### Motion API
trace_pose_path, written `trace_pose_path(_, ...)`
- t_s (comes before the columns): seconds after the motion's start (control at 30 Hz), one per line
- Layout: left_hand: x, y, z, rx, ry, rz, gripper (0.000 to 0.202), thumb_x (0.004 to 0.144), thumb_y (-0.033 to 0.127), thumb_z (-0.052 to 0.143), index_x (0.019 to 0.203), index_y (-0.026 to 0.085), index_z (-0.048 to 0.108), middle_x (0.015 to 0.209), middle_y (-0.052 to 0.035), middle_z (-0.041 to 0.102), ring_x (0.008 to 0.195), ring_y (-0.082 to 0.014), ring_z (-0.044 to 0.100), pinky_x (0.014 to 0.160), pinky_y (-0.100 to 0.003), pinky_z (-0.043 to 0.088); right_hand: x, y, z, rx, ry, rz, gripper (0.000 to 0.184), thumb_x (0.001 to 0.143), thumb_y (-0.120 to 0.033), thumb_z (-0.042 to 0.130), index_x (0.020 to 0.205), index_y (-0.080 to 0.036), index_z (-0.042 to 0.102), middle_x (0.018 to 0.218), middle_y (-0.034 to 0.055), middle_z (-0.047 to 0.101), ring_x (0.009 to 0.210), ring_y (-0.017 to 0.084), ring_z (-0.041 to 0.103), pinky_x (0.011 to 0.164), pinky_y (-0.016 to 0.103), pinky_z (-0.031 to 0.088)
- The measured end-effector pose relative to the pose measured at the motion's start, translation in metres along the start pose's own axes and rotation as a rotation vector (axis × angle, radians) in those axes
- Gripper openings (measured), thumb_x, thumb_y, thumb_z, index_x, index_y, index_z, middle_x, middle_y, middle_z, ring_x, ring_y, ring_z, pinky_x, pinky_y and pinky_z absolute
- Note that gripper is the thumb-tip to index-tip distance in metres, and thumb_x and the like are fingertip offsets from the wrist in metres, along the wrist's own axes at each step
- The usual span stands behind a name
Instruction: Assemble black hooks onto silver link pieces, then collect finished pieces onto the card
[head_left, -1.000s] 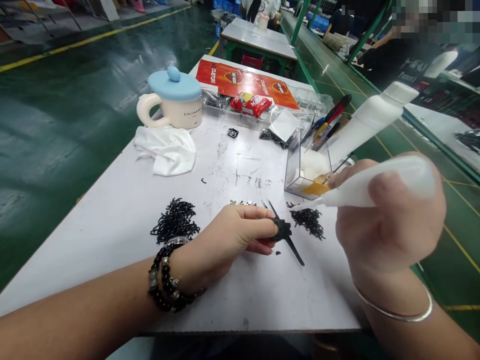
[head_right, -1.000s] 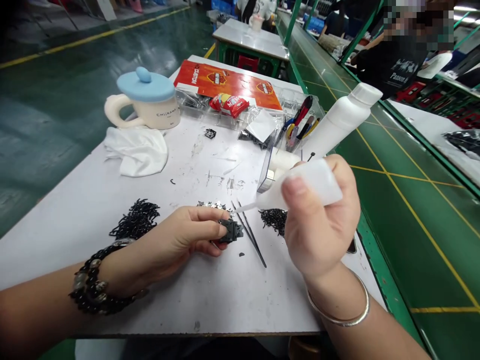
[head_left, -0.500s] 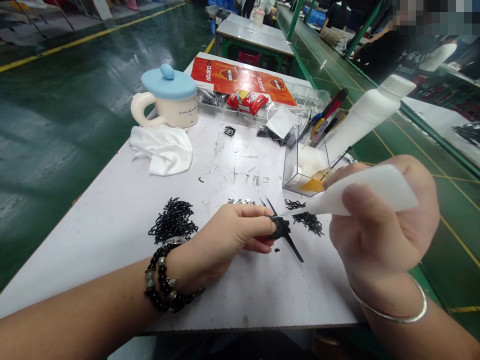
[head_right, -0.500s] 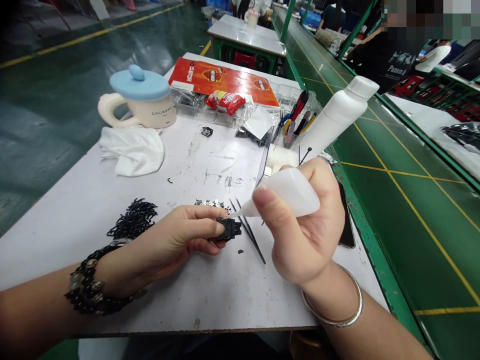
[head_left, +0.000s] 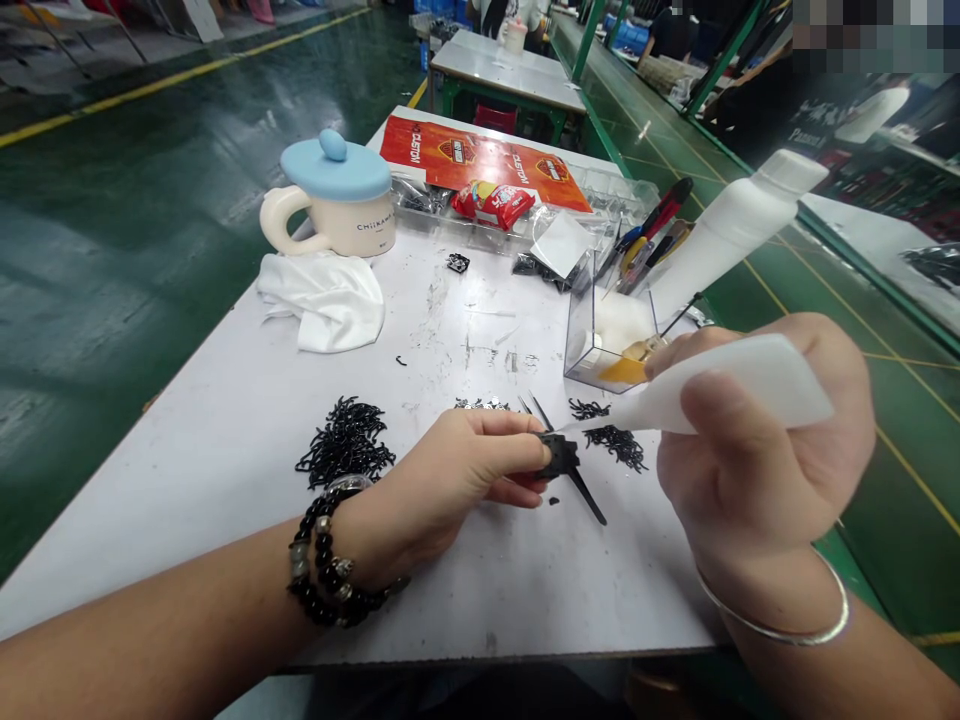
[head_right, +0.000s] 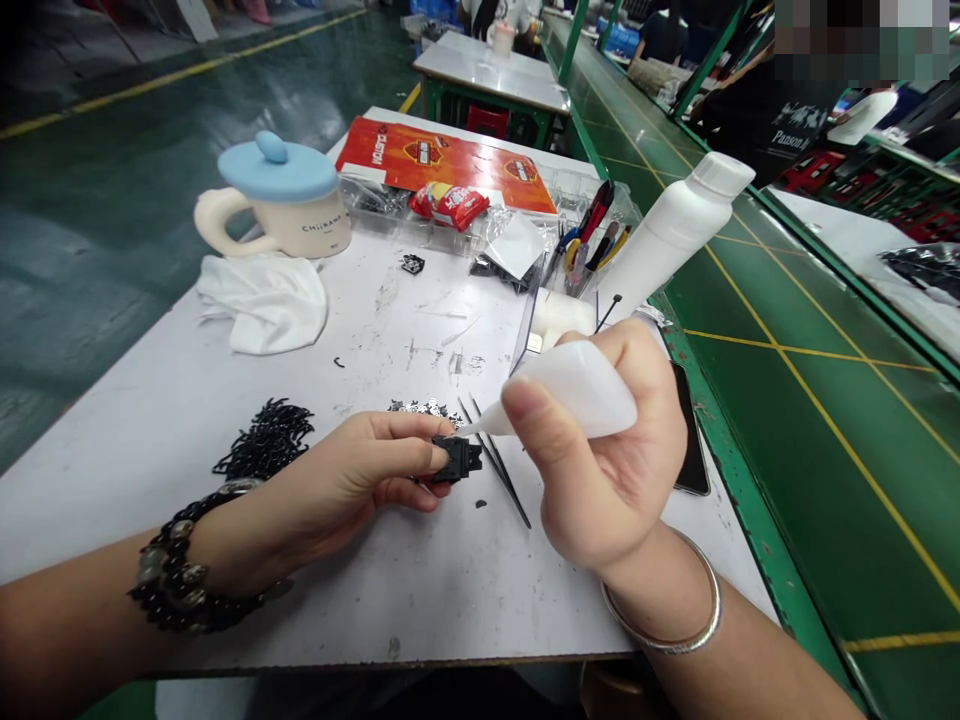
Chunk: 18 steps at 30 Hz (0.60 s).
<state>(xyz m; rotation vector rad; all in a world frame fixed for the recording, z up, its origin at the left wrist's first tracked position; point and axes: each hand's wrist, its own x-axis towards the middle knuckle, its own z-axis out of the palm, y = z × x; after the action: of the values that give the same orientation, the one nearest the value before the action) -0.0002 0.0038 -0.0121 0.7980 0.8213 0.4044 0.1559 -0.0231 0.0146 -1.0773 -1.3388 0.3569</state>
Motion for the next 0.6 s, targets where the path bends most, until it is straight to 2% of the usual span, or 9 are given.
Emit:
trace_pose_path(0.13, 0.000, -0.002, -0.001, -0.033, 0.023, 0.000, 0.007, 0.071, 0.014, 0.063, 0.075, 0.014, 0.068, 0.070, -0.0002, 0.059, 0.066, -0.0075, 0.055, 0.057, -0.015, 0.047, 0.002, -0.005, -0.003, 0.122, 0.050, 0.000, 0.026, 0.074, -0.030, 0.063, 0.064, -0.025, 0.039, 0.049, -0.0027, 0.035, 0.042, 0.016, 0.035, 0.046, 0.036, 0.028)
trace_pose_path(0.23, 0.001, -0.003, -0.002, -0.052, 0.039, -0.004, 0.007, 0.070, 0.014, 0.064, 0.076, 0.015, 0.068, 0.071, 0.0000, 0.060, 0.065, -0.0076, 0.057, 0.057, -0.015, 0.048, 0.001, -0.007, -0.006, 0.201, -0.022, 0.061, 0.026, 0.072, -0.030, 0.066, 0.063, -0.025, 0.042, 0.049, -0.0034, 0.037, 0.042, 0.014, 0.030, 0.045, 0.034, 0.025)
trace_pose_path(0.37, 0.002, -0.003, -0.002, -0.054, 0.037, 0.001, 0.006, 0.071, 0.014, 0.064, 0.076, 0.016, 0.068, 0.072, -0.0002, 0.061, 0.064, -0.0072, 0.057, 0.057, -0.015, 0.049, -0.005, -0.007, -0.010, 0.227, -0.136, 0.153, 0.023, 0.076, -0.030, 0.066, 0.069, -0.023, 0.045, 0.057, -0.0025, 0.047, 0.047, 0.013, 0.037, 0.049, 0.033, 0.028)
trace_pose_path(0.53, 0.001, -0.003, -0.002, -0.056, 0.033, 0.009, 0.007, 0.071, 0.015, 0.065, 0.076, 0.015, 0.068, 0.072, -0.0004, 0.061, 0.065, -0.0073, 0.058, 0.057, -0.014, 0.049, -0.009, -0.005, -0.011, 0.189, -0.158, 0.153, 0.025, 0.078, -0.033, 0.064, 0.070, -0.023, 0.043, 0.058, -0.0025, 0.047, 0.049, 0.012, 0.037, 0.051, 0.032, 0.029)
trace_pose_path(0.6, 0.002, -0.003, -0.002, -0.063, 0.037, 0.006, 0.008, 0.070, 0.014, 0.065, 0.077, 0.015, 0.068, 0.071, -0.0001, 0.061, 0.064, -0.0072, 0.058, 0.056, -0.014, 0.049, -0.009, -0.003, -0.010, 0.182, -0.160, 0.126, 0.023, 0.078, -0.030, 0.063, 0.069, -0.022, 0.043, 0.058, -0.0028, 0.046, 0.048, 0.012, 0.036, 0.051, 0.032, 0.029)
